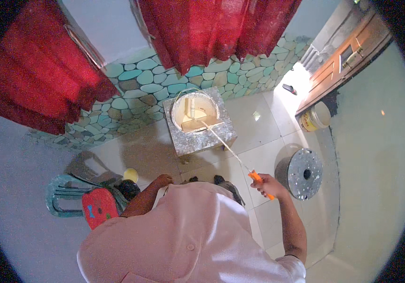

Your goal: Apply paint to a wall using a roller after dipping it in a bucket of paint.

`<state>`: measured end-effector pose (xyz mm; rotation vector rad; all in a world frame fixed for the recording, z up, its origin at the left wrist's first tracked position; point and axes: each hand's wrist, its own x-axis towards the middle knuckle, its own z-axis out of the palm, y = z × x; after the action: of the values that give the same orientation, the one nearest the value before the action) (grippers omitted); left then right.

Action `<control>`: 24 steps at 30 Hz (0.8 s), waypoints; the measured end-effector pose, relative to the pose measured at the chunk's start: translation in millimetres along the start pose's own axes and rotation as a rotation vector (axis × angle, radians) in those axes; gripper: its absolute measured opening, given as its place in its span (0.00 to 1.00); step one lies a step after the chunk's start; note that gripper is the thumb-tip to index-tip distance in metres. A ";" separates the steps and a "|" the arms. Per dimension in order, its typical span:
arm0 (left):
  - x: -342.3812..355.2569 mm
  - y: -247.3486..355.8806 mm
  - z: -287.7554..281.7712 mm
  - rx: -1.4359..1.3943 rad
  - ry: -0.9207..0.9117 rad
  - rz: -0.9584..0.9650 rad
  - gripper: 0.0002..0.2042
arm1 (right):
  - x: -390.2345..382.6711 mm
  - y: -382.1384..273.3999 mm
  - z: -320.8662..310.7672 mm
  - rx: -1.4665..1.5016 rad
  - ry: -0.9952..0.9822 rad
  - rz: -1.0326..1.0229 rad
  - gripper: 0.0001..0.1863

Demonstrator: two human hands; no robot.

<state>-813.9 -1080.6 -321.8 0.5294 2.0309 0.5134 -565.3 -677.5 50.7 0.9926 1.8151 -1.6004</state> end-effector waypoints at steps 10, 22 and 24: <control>47.0 -25.9 -6.8 0.202 -0.154 0.295 0.22 | -40.8 42.7 73.1 0.400 -0.089 -0.007 0.08; 39.7 78.0 56.3 0.145 -0.433 0.168 0.16 | -95.4 151.4 127.6 0.091 0.530 -0.198 0.12; 51.0 55.0 64.7 0.123 -0.420 0.186 0.17 | -113.3 159.6 130.5 0.091 0.599 -0.282 0.12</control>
<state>-772.2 -997.9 -357.0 0.8326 1.6257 0.3519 -381.4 -821.2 21.5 1.4235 2.3801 -1.6758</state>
